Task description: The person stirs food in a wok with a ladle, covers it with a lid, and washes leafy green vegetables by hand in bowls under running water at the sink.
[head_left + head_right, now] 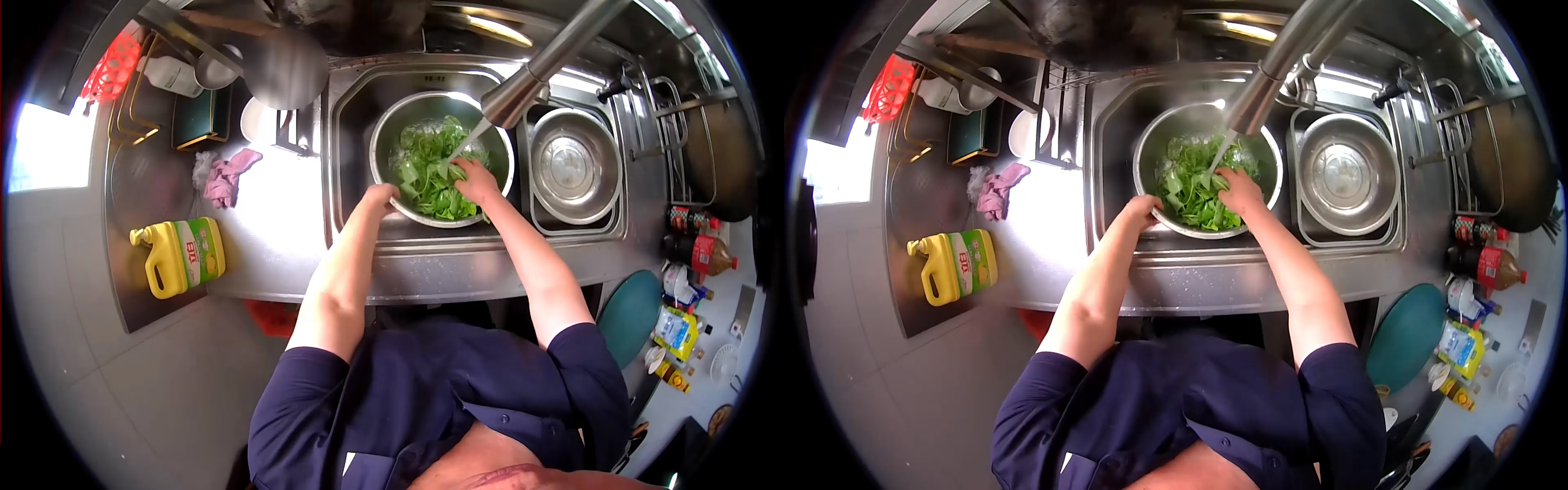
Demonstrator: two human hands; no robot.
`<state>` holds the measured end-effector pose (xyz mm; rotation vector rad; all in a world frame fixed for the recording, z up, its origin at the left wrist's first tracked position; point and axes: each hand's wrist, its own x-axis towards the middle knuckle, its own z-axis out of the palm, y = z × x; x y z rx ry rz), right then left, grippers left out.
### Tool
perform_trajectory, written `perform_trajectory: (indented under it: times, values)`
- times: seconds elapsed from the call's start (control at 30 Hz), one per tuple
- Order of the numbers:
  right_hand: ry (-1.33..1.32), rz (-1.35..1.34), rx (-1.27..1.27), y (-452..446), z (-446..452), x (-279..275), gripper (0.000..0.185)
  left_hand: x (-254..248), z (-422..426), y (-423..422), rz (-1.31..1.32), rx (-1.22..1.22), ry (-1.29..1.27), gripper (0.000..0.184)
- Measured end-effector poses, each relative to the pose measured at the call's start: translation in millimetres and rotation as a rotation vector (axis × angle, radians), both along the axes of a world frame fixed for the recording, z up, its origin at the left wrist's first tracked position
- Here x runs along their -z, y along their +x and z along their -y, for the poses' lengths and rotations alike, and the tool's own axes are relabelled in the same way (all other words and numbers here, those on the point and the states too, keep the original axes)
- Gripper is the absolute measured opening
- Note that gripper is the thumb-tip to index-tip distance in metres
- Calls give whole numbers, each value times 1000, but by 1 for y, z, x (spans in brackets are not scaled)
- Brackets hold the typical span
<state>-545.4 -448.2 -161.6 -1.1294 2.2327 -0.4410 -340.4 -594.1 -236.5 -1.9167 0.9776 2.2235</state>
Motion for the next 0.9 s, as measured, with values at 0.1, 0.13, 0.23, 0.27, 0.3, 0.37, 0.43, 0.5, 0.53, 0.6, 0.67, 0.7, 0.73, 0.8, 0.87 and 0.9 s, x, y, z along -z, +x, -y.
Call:
perform_trajectory:
  times: [0.1, 0.13, 0.23, 0.27, 0.3, 0.37, 0.43, 0.5, 0.53, 0.6, 0.67, 0.7, 0.73, 0.8, 0.87, 0.9]
  values:
    - [-99, 55, -82, -6, 4, -23, 47, -13, -5, 8, 2, -23, -76, 14]
    - [-142, 73, -116, -10, 4, -31, 47, -17, -9, 14, -2, -33, -90, 14]
    - [-152, 21, -124, -36, 9, -51, 50, -63, -31, 30, -2, -43, -178, 19]
    - [-134, -25, -106, -46, 11, -60, 52, -67, -39, 36, -57, -123, -195, 20]
    - [-133, -5, -84, -58, 16, -43, 63, -73, -44, 41, -39, -107, -224, 20]
    - [-128, -40, -98, -42, 28, -45, 71, -95, -57, 44, -92, -138, -249, 23]
    - [-72, -68, -225, -8, 36, -65, 82, -124, -73, 40, -123, -190, -278, 25]
    - [15, -173, -530, 40, 28, -102, 83, -129, -79, 47, -100, -169, -333, 29]
    - [56, -266, -708, 53, 21, -110, 79, -148, -85, 49, -94, -201, -312, 25]
    - [-65, -245, -910, 49, 6, -104, 69, -144, -92, 65, -152, -258, -339, 18]
    - [-73, -193, -870, 24, 7, -98, 66, -150, -103, 76, -160, -311, -294, 14]
    - [-46, -181, -770, 11, 10, -94, 68, -142, -104, 85, -150, -273, -310, 14]
    - [-21, -170, -681, -2, 14, -94, 70, -176, -114, 74, -135, -257, -354, 14]
    - [15, -147, -545, -8, 18, -103, 73, -191, -123, 72, -85, -244, -409, 15]
    - [39, -75, -411, 13, 22, -126, 76, -204, -129, 66, -17, -231, -425, 19]
    - [-29, -147, -469, 30, 19, -118, 80, -206, -129, 69, -3, -220, -437, 19]
